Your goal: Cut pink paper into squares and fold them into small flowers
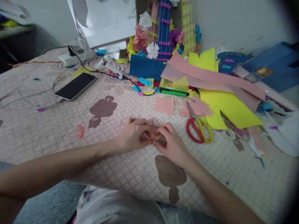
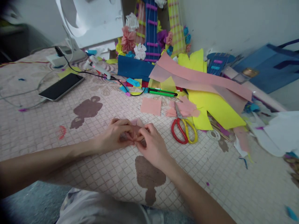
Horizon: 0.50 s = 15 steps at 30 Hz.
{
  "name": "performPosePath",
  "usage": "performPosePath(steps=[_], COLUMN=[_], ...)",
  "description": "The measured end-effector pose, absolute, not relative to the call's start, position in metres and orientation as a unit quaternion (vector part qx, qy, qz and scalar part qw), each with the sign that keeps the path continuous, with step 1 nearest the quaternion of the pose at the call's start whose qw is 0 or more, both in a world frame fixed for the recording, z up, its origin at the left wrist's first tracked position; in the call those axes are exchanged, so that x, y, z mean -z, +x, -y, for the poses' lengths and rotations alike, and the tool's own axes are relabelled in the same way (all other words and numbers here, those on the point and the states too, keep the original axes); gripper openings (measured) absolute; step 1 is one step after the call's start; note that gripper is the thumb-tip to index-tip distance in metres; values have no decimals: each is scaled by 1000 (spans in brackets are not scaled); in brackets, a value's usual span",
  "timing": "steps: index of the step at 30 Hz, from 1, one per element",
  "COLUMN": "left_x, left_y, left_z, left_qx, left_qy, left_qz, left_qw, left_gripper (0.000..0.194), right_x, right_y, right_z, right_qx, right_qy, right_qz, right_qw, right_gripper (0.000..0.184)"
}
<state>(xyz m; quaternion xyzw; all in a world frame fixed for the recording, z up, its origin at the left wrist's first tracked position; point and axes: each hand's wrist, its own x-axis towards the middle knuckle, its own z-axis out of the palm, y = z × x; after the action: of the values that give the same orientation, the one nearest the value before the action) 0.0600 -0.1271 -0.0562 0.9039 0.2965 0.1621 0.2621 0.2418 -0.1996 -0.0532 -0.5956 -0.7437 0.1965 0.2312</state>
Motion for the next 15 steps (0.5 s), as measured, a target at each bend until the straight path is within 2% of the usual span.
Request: performPosePath(steps=[5,8,11,15], left_x=[56,55,56,59], left_y=[58,58,57,52], left_z=[126,126,126,125], left_qx=[-163,-163,-167,-215], left_qy=[910,909,907,901], left_qz=[-286,-278,-271,-282], left_qw=[253,264,274,249], left_gripper=[40,46,40,15], right_x=[47,48,54,59], right_y=[244,242,238,233], right_z=[201,201,200,199], right_qx=[-212,-213,-180,-139], right_qy=[-583,-585,-610,-625], right_qz=[751,748,737,735], right_qw=[228,229,228,225], right_gripper=[26,22,15,20])
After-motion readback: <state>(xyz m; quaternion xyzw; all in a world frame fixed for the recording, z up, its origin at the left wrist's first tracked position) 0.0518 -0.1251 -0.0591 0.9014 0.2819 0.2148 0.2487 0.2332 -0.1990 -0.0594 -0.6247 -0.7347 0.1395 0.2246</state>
